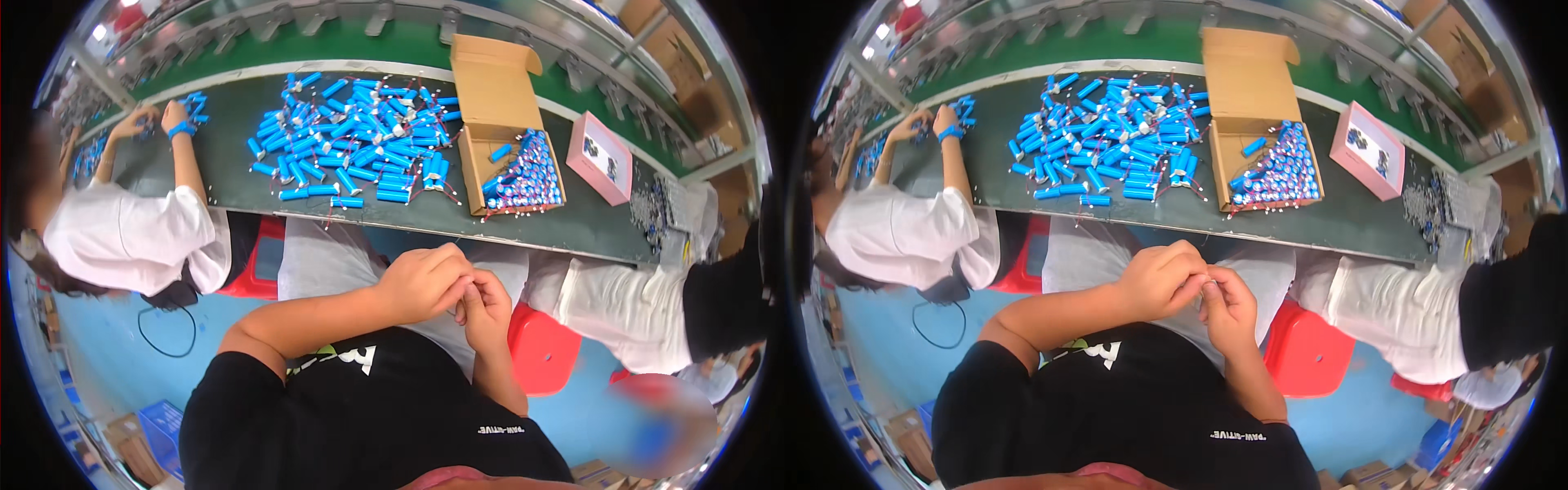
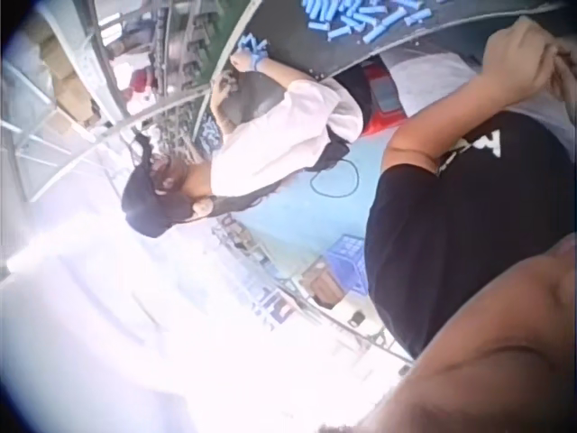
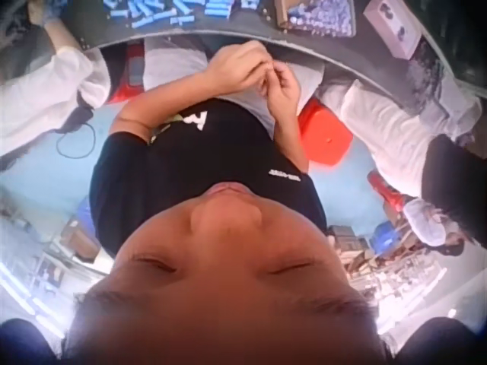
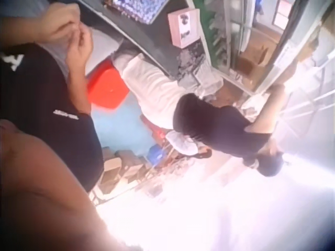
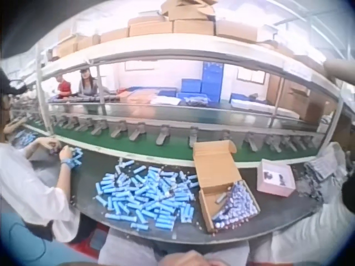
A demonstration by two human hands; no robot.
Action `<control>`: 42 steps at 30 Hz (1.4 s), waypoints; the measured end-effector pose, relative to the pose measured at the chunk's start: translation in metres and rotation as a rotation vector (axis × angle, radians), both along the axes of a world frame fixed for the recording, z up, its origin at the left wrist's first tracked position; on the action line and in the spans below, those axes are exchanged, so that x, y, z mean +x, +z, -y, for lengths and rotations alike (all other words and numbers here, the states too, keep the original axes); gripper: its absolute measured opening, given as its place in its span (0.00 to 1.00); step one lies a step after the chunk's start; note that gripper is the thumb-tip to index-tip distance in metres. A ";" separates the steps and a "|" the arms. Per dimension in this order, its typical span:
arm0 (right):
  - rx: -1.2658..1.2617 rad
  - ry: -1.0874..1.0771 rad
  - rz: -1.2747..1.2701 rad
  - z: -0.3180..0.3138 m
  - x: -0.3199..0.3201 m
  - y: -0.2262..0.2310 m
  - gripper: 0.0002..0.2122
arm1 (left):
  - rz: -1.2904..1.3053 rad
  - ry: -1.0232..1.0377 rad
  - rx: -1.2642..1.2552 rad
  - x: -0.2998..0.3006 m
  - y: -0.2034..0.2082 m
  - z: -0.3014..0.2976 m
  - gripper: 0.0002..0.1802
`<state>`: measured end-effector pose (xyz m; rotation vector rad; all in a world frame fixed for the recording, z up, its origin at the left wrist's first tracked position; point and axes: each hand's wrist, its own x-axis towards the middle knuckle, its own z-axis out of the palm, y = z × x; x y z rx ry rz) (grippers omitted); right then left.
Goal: Applying adhesive tape or labels to the terminals of cylindrical battery cells on a factory assembly line.
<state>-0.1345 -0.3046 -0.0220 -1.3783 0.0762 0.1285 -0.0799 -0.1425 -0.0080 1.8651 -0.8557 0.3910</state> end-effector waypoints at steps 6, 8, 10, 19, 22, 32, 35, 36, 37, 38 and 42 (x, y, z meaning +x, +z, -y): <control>-0.093 -0.015 0.088 0.013 0.006 -0.006 0.07 | 0.033 -0.022 0.120 0.014 0.008 0.006 0.05; -0.114 -0.067 0.135 0.017 0.006 -0.003 0.08 | 0.001 0.036 0.200 0.031 0.019 0.007 0.04; -0.090 -0.136 -0.017 0.025 0.005 -0.002 0.09 | 0.026 0.140 0.168 0.067 0.032 0.018 0.06; -0.022 -0.142 -0.009 0.037 -0.005 -0.004 0.08 | -0.093 0.247 0.957 0.185 0.039 0.088 0.08; -0.003 -0.155 -0.004 0.043 -0.008 -0.011 0.08 | -0.089 0.241 1.046 0.191 0.030 0.099 0.08; 0.031 -0.122 0.080 0.058 -0.005 -0.005 0.08 | -0.043 0.356 0.869 0.157 0.074 0.044 0.13; -0.003 -0.119 0.139 0.055 0.001 0.010 0.09 | -0.237 0.063 0.423 0.121 0.073 0.024 0.11; 0.009 -0.091 0.147 0.054 0.002 0.017 0.09 | -0.415 -0.051 0.271 0.105 0.067 0.019 0.10; 0.024 -0.061 0.154 0.052 0.003 0.024 0.09 | -0.597 -0.157 0.118 0.088 0.061 0.012 0.09; 0.042 -0.079 0.142 0.051 0.005 0.029 0.09 | -0.689 -0.209 0.098 0.074 0.056 0.007 0.09; -0.045 0.144 0.182 0.040 0.017 0.048 0.07 | -0.611 -0.278 0.085 0.036 0.044 -0.001 0.10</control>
